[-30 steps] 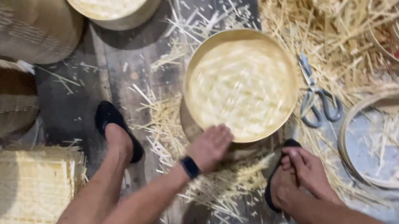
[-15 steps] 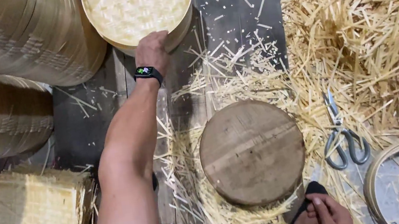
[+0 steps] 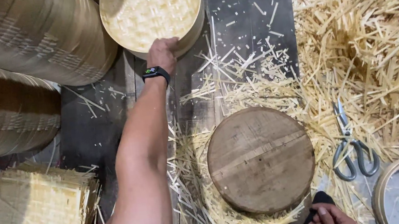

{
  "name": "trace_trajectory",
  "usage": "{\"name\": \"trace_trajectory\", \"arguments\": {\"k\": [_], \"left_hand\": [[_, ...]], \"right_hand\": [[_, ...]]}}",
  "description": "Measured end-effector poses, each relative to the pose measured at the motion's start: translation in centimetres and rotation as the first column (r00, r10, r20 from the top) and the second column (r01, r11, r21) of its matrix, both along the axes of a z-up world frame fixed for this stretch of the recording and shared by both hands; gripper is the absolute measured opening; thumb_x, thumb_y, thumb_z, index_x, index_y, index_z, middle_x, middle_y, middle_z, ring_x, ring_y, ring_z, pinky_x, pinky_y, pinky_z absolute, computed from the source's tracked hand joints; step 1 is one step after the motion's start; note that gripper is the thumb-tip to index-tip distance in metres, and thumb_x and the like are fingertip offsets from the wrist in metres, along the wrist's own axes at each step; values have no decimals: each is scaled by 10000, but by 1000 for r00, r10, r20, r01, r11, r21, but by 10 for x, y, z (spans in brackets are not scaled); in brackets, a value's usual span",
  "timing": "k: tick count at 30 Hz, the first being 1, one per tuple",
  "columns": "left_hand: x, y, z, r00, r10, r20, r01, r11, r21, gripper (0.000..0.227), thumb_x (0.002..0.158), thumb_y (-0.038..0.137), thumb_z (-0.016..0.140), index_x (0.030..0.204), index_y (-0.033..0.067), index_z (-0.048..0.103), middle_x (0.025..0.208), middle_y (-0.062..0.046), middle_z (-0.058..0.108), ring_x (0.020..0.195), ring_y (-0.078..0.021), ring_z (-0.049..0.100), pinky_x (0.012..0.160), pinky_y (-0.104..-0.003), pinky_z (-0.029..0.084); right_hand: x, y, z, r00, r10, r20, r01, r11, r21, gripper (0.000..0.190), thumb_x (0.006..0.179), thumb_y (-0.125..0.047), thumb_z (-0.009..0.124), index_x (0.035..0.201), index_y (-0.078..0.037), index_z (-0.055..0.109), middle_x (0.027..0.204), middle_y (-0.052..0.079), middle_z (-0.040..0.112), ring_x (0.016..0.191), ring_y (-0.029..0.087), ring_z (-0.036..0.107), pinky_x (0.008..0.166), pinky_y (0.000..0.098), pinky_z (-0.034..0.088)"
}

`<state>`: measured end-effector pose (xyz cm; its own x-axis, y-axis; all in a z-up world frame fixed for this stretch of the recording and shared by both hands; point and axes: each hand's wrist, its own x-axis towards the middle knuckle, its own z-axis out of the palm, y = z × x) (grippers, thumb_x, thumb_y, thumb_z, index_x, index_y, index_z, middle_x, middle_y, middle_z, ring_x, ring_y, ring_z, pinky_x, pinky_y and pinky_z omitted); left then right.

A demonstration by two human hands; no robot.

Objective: Assembling and trimming a bamboo steamer basket.

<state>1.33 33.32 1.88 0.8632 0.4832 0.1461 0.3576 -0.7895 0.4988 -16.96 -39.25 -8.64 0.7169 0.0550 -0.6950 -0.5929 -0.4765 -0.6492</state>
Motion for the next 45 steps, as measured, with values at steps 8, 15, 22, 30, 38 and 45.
{"name": "trace_trajectory", "arguments": {"k": [8, 15, 22, 30, 38, 45], "left_hand": [[-121, 15, 76, 959, -146, -243, 240, 874, 423, 701, 846, 164, 732, 1460, -32, 458, 1543, -247, 441, 1469, -420, 347, 1199, -518, 299], [-390, -19, 147, 406, 134, -904, -62, 991, 120, 938, 855, 521, 770, 1542, 58, 331, 1473, -242, 487, 1347, -369, 508, 1135, -452, 413], [-592, 2, -59, 567, 353, -744, -564, 825, -38, 514, 909, 331, 586, 1321, 25, 625, 1167, -203, 747, 1034, -317, 746, 972, -420, 621], [-595, -58, 1, 374, 543, -752, -655, 728, 200, 483, 932, 404, 655, 1150, -27, 656, 1114, -256, 723, 1012, -378, 728, 915, -448, 584], [-629, -29, 1, 408, 565, -717, -468, 804, 367, 311, 949, 329, 584, 1066, 82, 734, 1068, -242, 754, 1042, -415, 720, 907, -514, 582], [-566, -27, 57, 621, 704, -344, -644, 709, 288, 327, 892, 415, 704, 1096, 184, 811, 903, -188, 736, 846, -392, 722, 789, -486, 582]], "right_hand": [[4, 7, 2, 989, 79, 125, -89, 993, 78, 282, 1024, -184, 583, 1094, 23, 761, 697, 111, 687, 630, 164, 620, 641, 290, 514], [56, 81, 77, 945, 289, -150, -274, 955, 118, 523, 1084, -410, 418, 1019, 37, 681, 715, 142, 704, 537, 206, 549, 530, 344, 469], [55, 123, 82, 947, 258, -192, -213, 950, 228, 530, 1041, -422, 475, 926, 66, 647, 712, 163, 713, 559, 218, 602, 554, 342, 521], [42, 111, 87, 942, 181, -281, -108, 960, 257, 376, 1032, -366, 517, 1018, -11, 640, 800, 92, 652, 656, 175, 598, 583, 322, 468], [42, 90, 62, 953, 264, -150, -205, 925, 320, 417, 1034, -363, 535, 964, 35, 636, 787, 98, 680, 664, 176, 615, 612, 320, 514], [48, 101, 77, 965, 237, -115, -205, 950, 236, 384, 1042, -328, 526, 977, 29, 652, 797, 111, 673, 673, 170, 603, 628, 317, 518]]}}
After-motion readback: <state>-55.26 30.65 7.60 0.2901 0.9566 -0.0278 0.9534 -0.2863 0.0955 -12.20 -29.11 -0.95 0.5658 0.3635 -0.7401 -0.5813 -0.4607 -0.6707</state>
